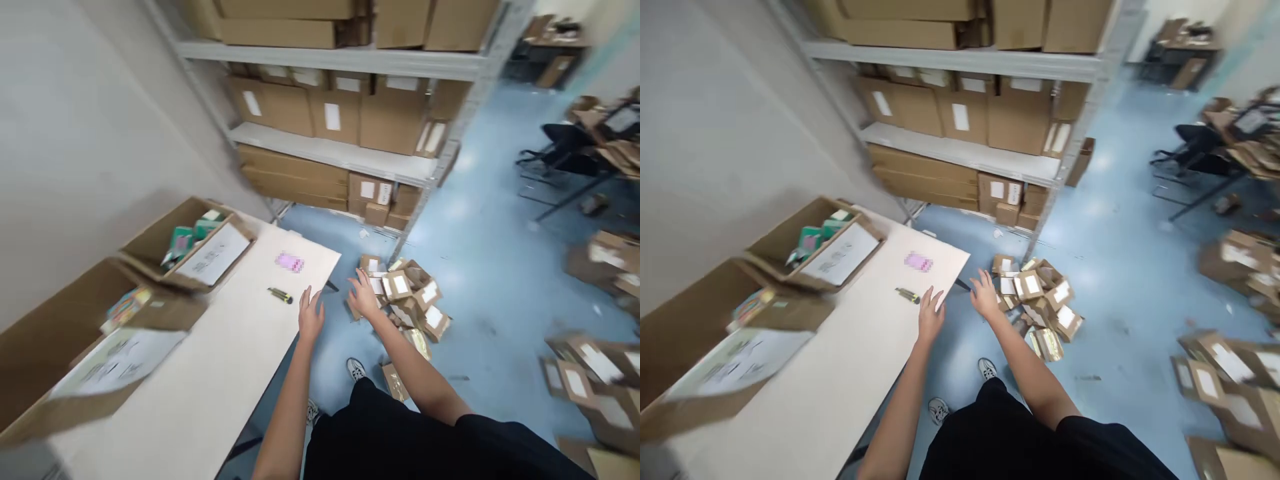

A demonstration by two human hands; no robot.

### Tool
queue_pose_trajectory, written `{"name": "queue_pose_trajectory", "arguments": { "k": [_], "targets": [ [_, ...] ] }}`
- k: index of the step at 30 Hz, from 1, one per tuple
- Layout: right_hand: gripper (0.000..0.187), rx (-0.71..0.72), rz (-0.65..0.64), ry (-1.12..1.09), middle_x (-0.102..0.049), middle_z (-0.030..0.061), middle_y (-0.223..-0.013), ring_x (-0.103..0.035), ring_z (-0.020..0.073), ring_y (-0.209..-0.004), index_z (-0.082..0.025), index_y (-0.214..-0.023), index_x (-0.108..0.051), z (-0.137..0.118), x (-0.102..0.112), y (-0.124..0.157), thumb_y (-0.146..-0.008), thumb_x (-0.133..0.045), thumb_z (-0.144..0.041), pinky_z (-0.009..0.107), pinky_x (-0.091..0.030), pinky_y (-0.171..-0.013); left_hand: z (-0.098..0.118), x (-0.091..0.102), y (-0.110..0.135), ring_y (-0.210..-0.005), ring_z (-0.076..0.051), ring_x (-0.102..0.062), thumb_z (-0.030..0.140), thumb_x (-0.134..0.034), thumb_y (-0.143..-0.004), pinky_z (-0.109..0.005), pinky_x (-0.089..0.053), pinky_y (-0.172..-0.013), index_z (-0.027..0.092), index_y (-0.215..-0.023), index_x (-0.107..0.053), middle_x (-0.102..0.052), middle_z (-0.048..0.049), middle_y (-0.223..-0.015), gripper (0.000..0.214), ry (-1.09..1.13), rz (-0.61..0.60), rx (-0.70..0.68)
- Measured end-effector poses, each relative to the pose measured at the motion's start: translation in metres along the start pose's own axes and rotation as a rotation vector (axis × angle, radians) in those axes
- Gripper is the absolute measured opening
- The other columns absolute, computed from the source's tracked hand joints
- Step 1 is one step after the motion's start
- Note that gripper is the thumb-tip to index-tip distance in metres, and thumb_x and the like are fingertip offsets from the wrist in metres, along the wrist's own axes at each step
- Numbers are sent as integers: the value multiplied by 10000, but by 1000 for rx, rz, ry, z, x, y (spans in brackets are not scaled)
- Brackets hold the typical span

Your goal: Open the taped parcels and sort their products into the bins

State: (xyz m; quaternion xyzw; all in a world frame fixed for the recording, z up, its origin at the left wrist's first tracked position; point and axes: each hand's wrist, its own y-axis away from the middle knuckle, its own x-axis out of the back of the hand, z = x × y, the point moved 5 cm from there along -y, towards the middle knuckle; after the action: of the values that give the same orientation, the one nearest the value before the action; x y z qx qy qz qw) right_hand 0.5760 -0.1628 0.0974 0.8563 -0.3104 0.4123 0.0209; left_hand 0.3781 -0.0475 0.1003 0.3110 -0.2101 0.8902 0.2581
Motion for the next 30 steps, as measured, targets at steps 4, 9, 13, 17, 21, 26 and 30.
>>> {"name": "queue_pose_trajectory", "arguments": {
  "k": [4, 9, 13, 17, 21, 26, 30],
  "targets": [
    [449, 269, -123, -91, -429, 151, -1644, -302, 349, -1571, -181, -1365, -675, -106, -73, -6, -928, -573, -158, 586, -352, -1257, -49, 100, 60, -1519, -318, -414, 254, -556, -980, -578, -381, -1260, 244, -1369, -665, -487, -111, -1616, 403, -176, 222, 139],
    [428, 647, -301, -222, -458, 150, -1619, -345, 335, -1548, -185, -1352, -675, -267, -159, 52, -938, -567, -162, 570, -397, -1235, -91, 220, 190, -1507, -318, -425, 238, -546, -988, -562, -424, -1230, 245, -1399, -647, -497, -115, -1605, 423, -331, 508, 347],
    [433, 921, -495, -337, -465, 149, -1611, -362, 338, -1536, -196, -1357, -666, -389, -220, 161, -942, -552, -158, 597, -405, -1225, -114, 292, 337, -1506, -313, -428, 213, -561, -970, -539, -418, -1238, 238, -1406, -650, -517, -117, -1589, 446, -400, 710, 568],
    [447, 1138, -731, -442, -446, 144, -1627, -360, 347, -1535, -208, -1379, -653, -488, -274, 306, -942, -565, -180, 629, -382, -1231, -124, 348, 510, -1510, -318, -424, 211, -580, -952, -539, -382, -1259, 228, -1427, -642, -515, -119, -1599, 479, -433, 881, 838],
    [472, 1331, -959, -495, -413, 142, -1651, -335, 347, -1553, -206, -1400, -644, -553, -309, 463, -933, -582, -185, 623, -364, -1245, -113, 378, 683, -1505, -316, -429, 207, -585, -946, -528, -354, -1273, 218, -1439, -629, -521, -128, -1590, 495, -457, 1052, 1076],
    [527, 1535, -1202, -473, -367, 162, -1678, -274, 354, -1583, -184, -1440, -620, -599, -323, 616, -914, -607, -171, 615, -336, -1262, -87, 369, 840, -1494, -325, -442, 217, -612, -940, -501, -367, -1258, 191, -1476, -581, -507, -154, -1591, 538, -436, 1187, 1388],
    [605, 1651, -1345, -428, -355, 159, -1687, -249, 359, -1593, -187, -1488, -586, -628, -335, 696, -887, -638, -139, 615, -314, -1273, -87, 355, 912, -1534, -345, -390, 244, -680, -904, -495, -366, -1249, 187, -1538, -503, -419, -165, -1658, 661, -385, 1190, 1589]
  ]
}}
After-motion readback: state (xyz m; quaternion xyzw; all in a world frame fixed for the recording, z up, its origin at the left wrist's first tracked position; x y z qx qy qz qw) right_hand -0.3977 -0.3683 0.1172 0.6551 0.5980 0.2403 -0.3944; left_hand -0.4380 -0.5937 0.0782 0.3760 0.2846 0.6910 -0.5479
